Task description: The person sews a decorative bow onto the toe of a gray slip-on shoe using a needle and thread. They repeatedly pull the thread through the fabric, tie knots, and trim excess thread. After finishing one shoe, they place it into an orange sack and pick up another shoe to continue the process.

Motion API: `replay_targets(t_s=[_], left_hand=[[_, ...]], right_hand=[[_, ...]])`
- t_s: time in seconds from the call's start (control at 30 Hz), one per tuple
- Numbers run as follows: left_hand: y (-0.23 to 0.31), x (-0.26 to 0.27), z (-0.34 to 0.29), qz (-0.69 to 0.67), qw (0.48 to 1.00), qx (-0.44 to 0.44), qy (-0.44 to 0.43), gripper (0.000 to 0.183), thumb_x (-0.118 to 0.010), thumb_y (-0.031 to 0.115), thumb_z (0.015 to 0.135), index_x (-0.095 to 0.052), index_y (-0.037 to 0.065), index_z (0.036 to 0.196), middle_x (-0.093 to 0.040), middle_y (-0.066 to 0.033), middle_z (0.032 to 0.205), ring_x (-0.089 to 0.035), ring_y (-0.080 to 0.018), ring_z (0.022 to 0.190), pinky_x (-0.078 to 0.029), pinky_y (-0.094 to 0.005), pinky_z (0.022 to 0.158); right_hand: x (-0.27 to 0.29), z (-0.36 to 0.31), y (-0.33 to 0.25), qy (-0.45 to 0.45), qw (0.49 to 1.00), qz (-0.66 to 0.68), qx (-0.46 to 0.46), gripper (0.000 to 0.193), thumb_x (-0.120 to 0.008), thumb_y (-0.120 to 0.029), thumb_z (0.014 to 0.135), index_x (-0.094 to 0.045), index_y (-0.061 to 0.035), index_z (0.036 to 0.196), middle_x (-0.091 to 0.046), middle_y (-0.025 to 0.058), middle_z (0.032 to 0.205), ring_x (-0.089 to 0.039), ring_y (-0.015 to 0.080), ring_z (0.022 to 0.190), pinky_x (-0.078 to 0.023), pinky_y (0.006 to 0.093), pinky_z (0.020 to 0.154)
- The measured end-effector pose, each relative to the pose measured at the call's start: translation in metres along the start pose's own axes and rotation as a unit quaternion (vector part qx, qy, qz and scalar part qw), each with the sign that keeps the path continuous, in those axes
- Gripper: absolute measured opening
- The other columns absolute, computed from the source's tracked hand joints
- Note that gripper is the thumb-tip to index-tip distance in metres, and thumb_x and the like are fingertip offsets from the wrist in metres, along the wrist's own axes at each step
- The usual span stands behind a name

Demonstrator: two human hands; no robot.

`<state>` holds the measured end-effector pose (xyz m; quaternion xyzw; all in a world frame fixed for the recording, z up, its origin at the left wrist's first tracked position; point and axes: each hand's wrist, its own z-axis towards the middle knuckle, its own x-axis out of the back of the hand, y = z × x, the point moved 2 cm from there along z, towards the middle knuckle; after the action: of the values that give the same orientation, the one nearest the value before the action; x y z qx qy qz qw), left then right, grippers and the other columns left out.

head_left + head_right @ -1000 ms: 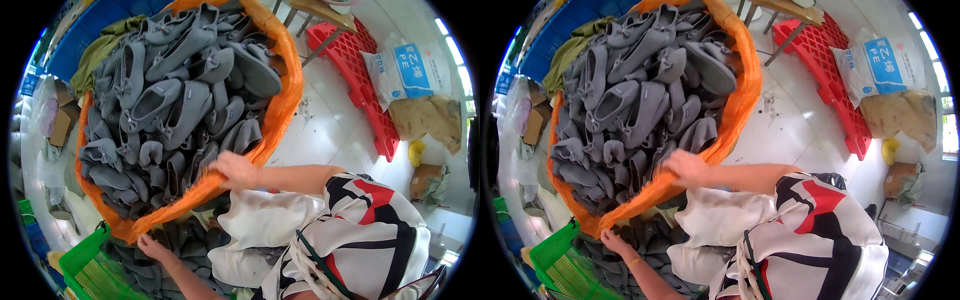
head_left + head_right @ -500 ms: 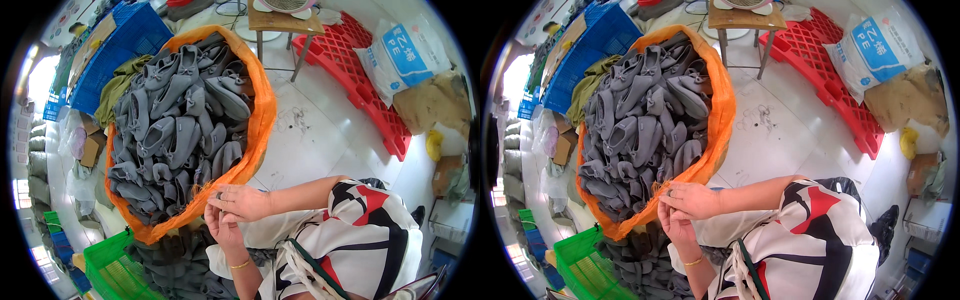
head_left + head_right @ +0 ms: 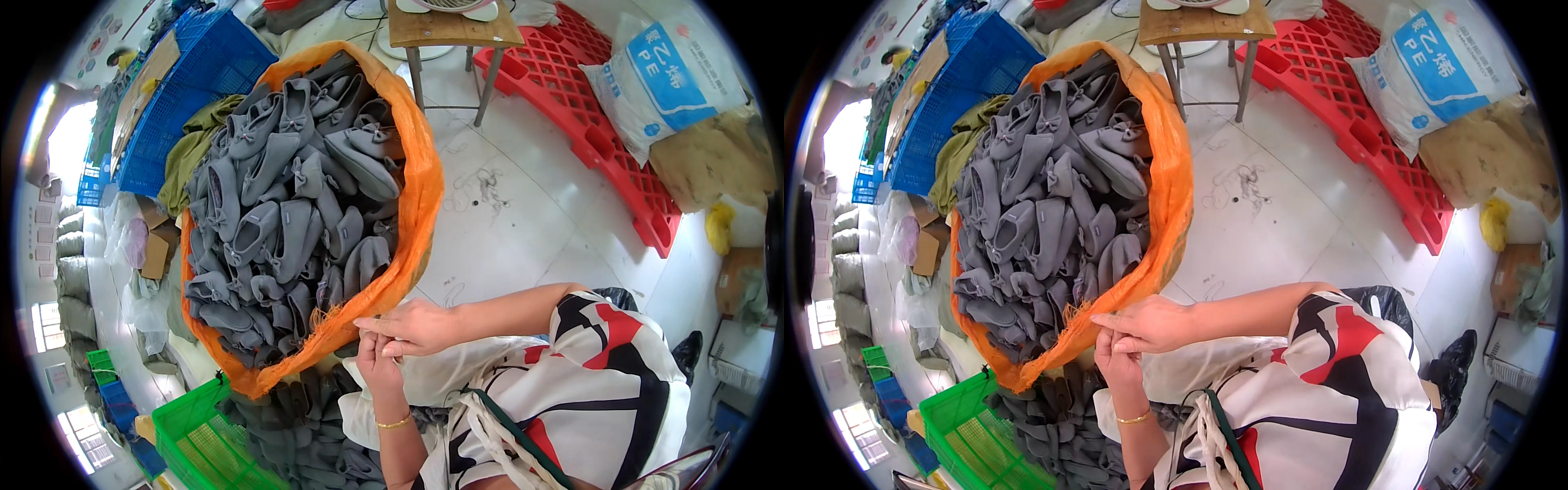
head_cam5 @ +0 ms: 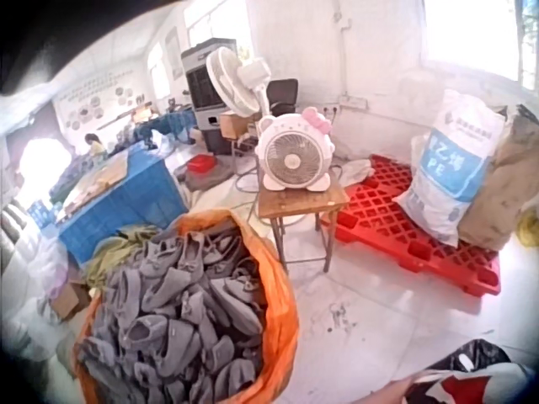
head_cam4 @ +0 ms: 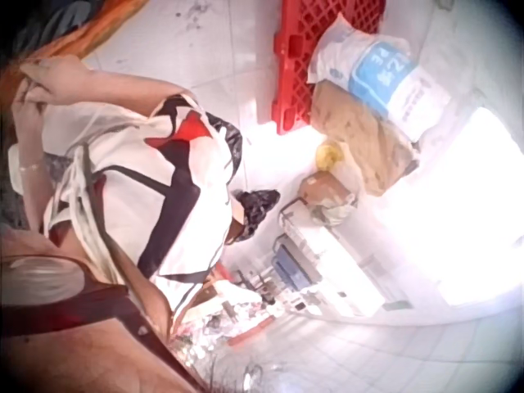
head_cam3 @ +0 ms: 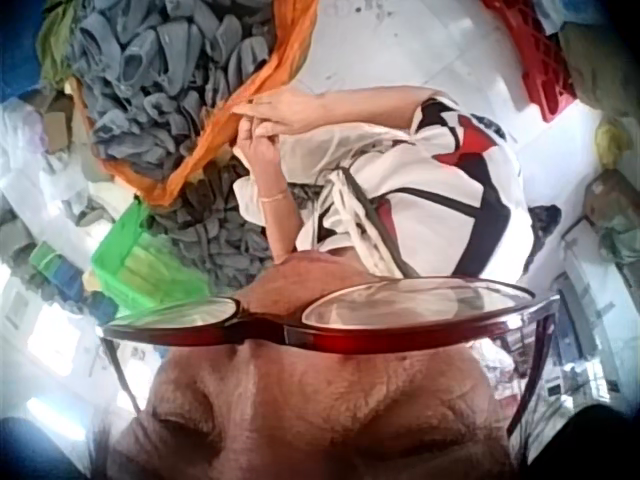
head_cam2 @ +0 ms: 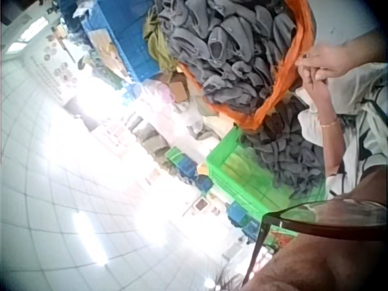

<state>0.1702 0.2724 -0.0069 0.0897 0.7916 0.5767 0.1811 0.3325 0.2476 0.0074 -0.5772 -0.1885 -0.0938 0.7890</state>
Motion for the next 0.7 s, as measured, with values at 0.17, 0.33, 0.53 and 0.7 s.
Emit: replay_targets(t_s=[0.17, 0.33, 0.53, 0.7], left_hand=[[0.003, 0.041, -0.019, 0.419, 0.891, -0.157, 0.072, 0.016, -0.054, 0.009, 0.099, -0.061, -0.001, 0.087, -0.057, -0.0052, 0.07, -0.053, -0.0114, 0.061, -0.043, -0.0278, 0.055], [-0.041, 0.085, -0.041, 0.519, 0.822, -0.189, 0.142, 0.011, -0.056, 0.006, 0.093, -0.063, 0.003, 0.084, -0.054, -0.0139, 0.067, -0.053, -0.0327, 0.059, -0.041, -0.0392, 0.053], [-0.051, 0.092, -0.041, 0.609, 0.779, -0.116, 0.096, 0.007, -0.055, 0.002, 0.091, -0.061, 0.001, 0.087, -0.056, -0.0149, 0.073, -0.053, -0.0332, 0.064, -0.039, -0.041, 0.055], [-0.054, 0.085, -0.028, 0.541, 0.83, -0.113, 0.078, 0.012, -0.059, 0.007, 0.096, -0.062, 0.004, 0.107, -0.055, -0.0155, 0.073, -0.053, -0.0283, 0.061, -0.044, -0.0452, 0.057]], right_hand=[[0.069, -0.014, 0.083, 0.265, 0.931, 0.209, -0.14, 0.037, -0.057, -0.03, 0.101, -0.057, -0.0035, 0.128, -0.069, 0.0098, 0.105, -0.066, 0.0205, 0.096, -0.053, 0.033, 0.085], [0.122, -0.063, 0.289, 0.523, 0.707, 0.278, -0.386, 0.042, -0.057, -0.043, 0.099, -0.062, -0.0079, 0.123, -0.066, 0.004, 0.114, -0.063, 0.0151, 0.102, -0.05, 0.0305, 0.085], [0.051, -0.015, 0.44, 0.531, 0.675, 0.349, -0.375, 0.047, -0.067, -0.045, 0.091, -0.067, -0.0083, 0.12, -0.069, 0.0061, 0.11, -0.065, 0.0187, 0.099, -0.051, 0.034, 0.084], [0.035, 0.094, 0.488, 0.467, 0.743, 0.25, -0.41, 0.043, -0.069, -0.041, 0.089, -0.068, -0.0072, 0.115, -0.07, 0.0065, 0.105, -0.065, 0.0189, 0.095, -0.051, 0.0344, 0.081]])
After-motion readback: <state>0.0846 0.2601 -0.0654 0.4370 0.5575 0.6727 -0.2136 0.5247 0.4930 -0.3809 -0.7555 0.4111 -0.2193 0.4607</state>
